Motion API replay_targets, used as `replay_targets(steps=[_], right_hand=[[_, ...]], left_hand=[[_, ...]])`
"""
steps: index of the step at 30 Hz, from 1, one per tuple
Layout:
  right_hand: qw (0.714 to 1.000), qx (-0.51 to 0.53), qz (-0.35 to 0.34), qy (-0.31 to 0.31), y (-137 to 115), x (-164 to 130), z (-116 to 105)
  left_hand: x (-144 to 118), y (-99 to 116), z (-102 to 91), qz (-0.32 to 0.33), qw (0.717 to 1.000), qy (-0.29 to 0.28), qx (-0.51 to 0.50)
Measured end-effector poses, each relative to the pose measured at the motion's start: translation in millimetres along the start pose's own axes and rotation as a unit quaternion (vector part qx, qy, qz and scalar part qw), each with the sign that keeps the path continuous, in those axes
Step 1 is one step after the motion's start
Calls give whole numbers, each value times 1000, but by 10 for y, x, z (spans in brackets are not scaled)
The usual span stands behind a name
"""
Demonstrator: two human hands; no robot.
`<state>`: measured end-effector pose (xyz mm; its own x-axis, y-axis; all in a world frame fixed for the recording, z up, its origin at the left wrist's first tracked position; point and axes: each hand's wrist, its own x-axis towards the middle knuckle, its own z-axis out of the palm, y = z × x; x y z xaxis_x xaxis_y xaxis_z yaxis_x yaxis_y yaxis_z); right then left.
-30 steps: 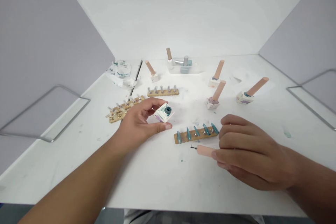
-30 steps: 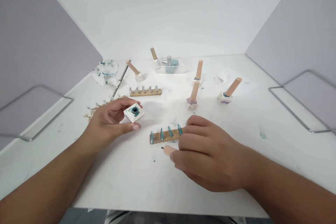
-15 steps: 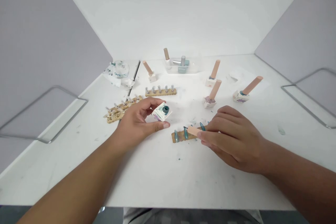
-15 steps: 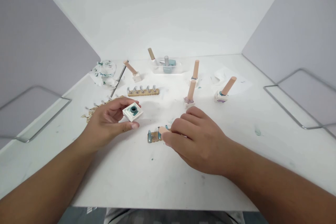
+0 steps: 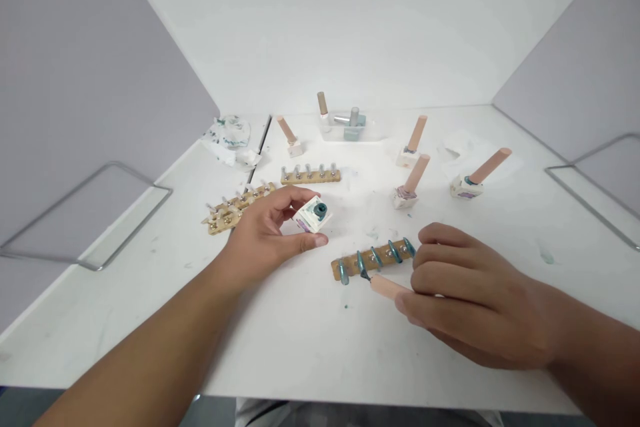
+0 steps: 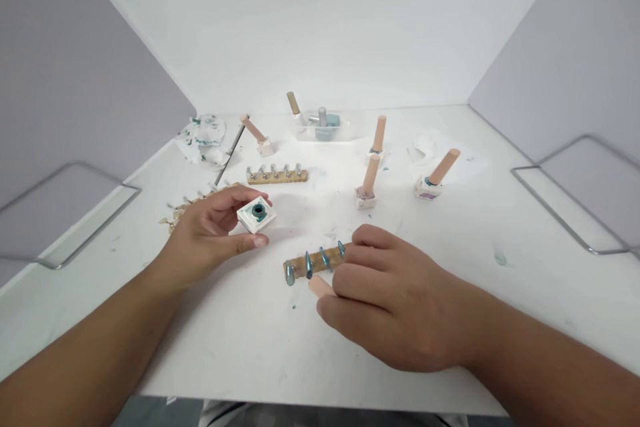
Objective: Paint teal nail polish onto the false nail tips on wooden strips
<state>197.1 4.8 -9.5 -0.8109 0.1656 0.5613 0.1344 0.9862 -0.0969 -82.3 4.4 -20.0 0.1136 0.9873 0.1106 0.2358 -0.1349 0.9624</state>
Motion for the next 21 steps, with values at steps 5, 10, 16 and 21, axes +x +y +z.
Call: replay_targets(steps=[5, 10, 16, 21], right_hand=[[1000, -14, 4, 19, 3, -17, 7], [997, -66, 10, 47, 30, 8, 44], [997, -69, 11, 20, 14, 42, 68], [1000, -1, 1, 6, -12, 50, 5]], left_hand=[[1, -18, -4, -1, 1000, 8, 8], [4, -4, 0, 4, 1000, 7, 0], [8, -24, -8, 9, 1000, -11, -19], [17, -40, -2, -3, 999, -13, -50]])
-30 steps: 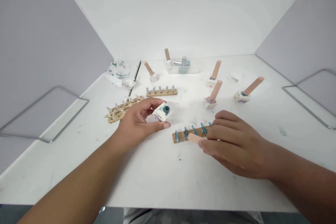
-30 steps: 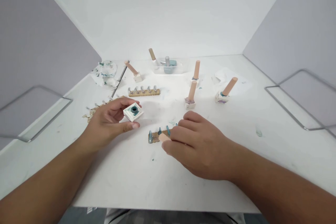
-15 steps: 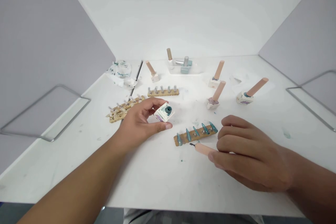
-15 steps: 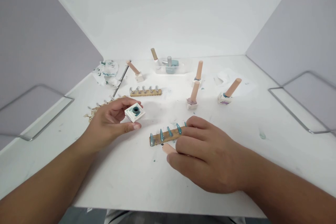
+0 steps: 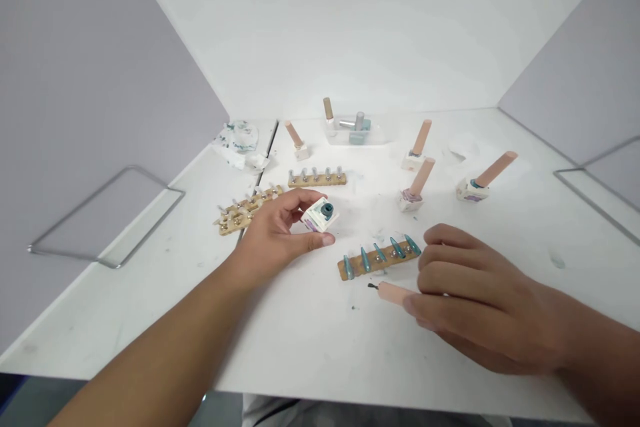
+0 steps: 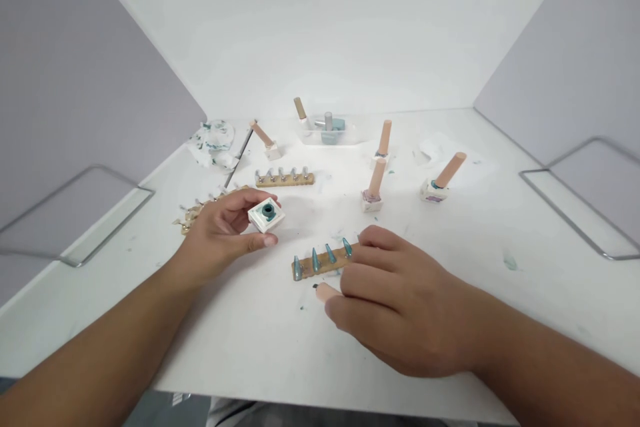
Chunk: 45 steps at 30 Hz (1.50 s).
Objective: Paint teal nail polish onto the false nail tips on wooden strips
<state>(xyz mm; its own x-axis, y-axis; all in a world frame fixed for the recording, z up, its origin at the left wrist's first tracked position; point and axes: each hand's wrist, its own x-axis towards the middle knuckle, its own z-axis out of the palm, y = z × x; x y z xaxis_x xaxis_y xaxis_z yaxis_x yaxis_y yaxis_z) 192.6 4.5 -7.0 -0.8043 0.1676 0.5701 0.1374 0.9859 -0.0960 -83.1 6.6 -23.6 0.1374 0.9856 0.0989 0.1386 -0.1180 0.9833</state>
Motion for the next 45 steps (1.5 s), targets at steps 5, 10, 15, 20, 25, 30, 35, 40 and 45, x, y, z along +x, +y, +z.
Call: replay_targets(steps=[5, 10, 15, 20, 25, 30, 35, 40, 45], right_hand=[[998, 22, 6, 51, 44, -45, -29], [985, 72, 70, 139, 141, -84, 9], [954, 101, 173, 222, 188, -100, 68], [903, 130, 315, 260, 173, -147, 123], [770, 316, 460, 308, 189, -103, 147], [667, 431, 512, 326, 232, -77, 154], [659, 443, 517, 320, 251, -81, 153], [662, 447, 515, 312, 287, -48, 151], [685, 428, 504, 306, 318, -25, 153]], left_hand=[[4, -30, 15, -27, 999, 19, -26], [-4, -71, 15, -54, 997, 36, -46], [-2, -64, 13, -84, 995, 18, -47], [19, -66, 23, -96, 994, 2, -45], [37, -141, 25, -114, 993, -10, -22], [49, -214, 21, -120, 993, -16, -4], [68, -215, 14, -120, 993, -19, 12], [75, -217, 7, -110, 993, -12, 32], [91, -234, 33, -89, 995, -12, 40]])
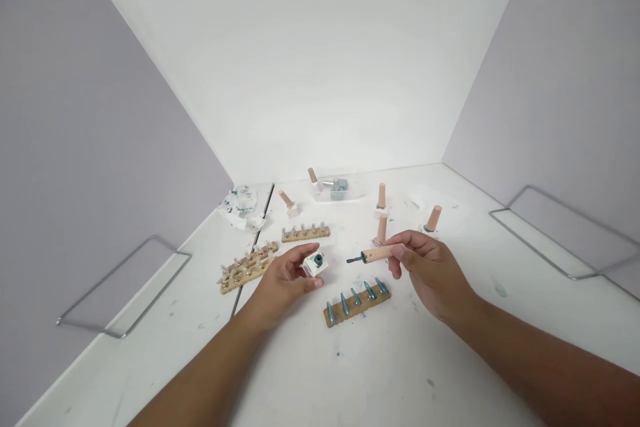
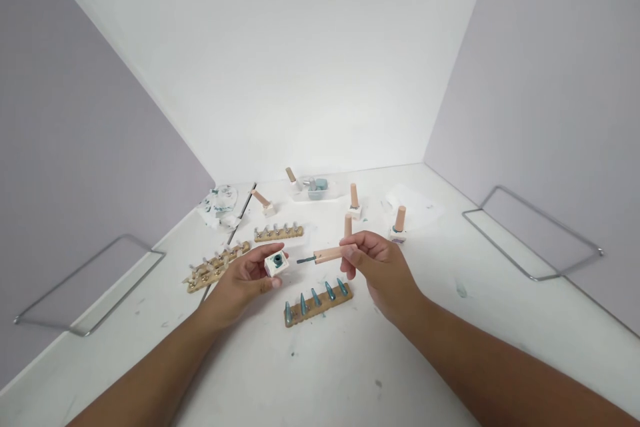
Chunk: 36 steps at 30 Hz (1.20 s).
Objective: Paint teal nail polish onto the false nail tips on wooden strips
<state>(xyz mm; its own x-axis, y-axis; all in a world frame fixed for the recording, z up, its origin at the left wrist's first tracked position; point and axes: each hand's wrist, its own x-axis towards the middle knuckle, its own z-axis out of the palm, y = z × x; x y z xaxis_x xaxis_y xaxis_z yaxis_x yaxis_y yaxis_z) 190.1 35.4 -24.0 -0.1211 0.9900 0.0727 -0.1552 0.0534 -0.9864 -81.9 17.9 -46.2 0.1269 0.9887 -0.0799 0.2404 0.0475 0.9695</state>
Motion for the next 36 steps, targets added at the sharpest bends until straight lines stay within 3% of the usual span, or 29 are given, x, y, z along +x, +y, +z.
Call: replay_targets(steps=[8, 18, 25, 36], right_hand=[[987, -129, -89, -14, -19, -106, 0], [927, -282, -244, -47, -409, -128, 208], [908, -326, -260, -40, -352, -83, 296], [907, -343, -239, -42, -294, -61, 289]], left_hand=[[-32, 64, 68, 42, 998, 19, 36], [-206, 136, 18, 114, 981, 57, 144], [-223, 94, -7, 153, 968, 59, 188], [-223, 110, -1, 161, 963, 51, 212]])
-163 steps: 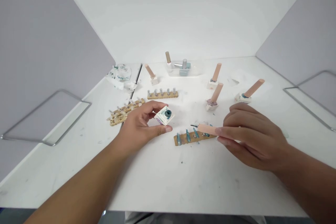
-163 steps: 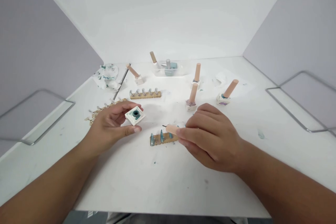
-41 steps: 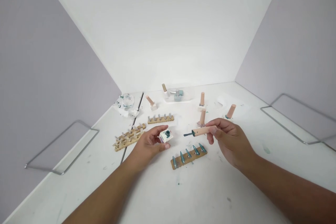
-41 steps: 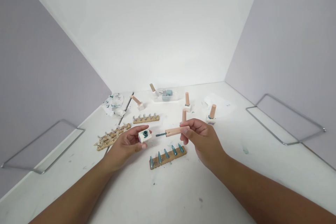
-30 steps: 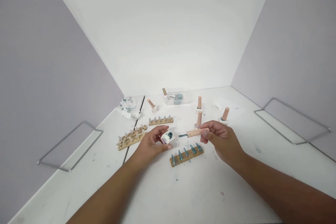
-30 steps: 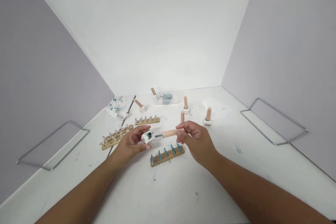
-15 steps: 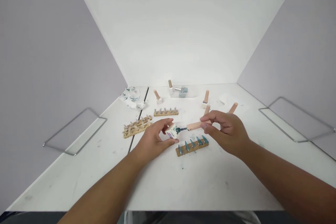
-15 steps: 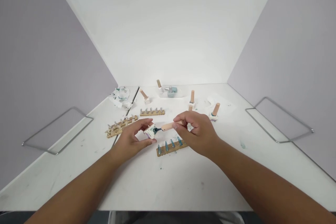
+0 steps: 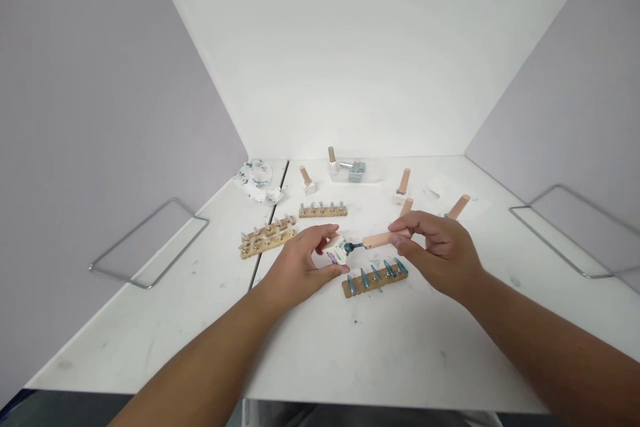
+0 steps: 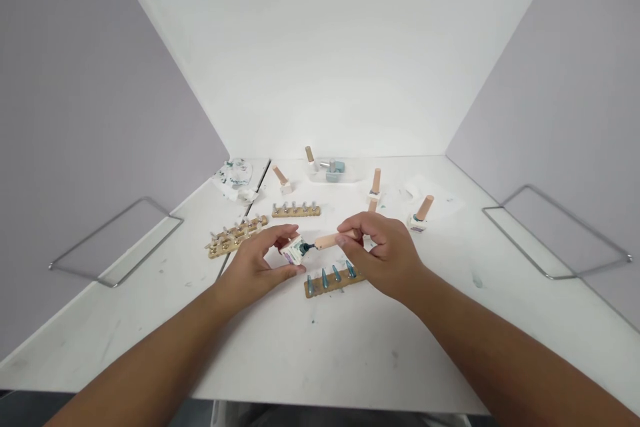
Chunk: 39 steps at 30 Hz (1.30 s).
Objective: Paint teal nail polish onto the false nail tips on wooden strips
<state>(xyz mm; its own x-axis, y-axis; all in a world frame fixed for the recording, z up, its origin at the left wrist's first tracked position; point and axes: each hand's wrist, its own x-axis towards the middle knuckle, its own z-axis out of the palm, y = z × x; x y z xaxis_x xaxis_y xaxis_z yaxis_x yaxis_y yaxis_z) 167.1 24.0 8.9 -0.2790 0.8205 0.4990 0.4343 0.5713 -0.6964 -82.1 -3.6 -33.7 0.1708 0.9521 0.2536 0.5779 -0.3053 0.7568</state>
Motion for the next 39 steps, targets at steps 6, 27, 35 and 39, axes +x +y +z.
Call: replay_targets(steps=[6, 27, 35, 39], right_hand=[[1000, -1, 0, -12, 9, 23, 13], [965, -61, 101, -234, -50, 497, 302], [962, -62, 74, -255, -28, 475, 375], [964, -68, 59, -249, 6, 482, 457]], left_hand=[[7, -2, 19, -9, 1000, -11, -1], [160, -86, 41, -152, 987, -49, -26], [174, 35, 77, -167, 982, -84, 14], [188, 49, 92, -164, 982, -83, 38]])
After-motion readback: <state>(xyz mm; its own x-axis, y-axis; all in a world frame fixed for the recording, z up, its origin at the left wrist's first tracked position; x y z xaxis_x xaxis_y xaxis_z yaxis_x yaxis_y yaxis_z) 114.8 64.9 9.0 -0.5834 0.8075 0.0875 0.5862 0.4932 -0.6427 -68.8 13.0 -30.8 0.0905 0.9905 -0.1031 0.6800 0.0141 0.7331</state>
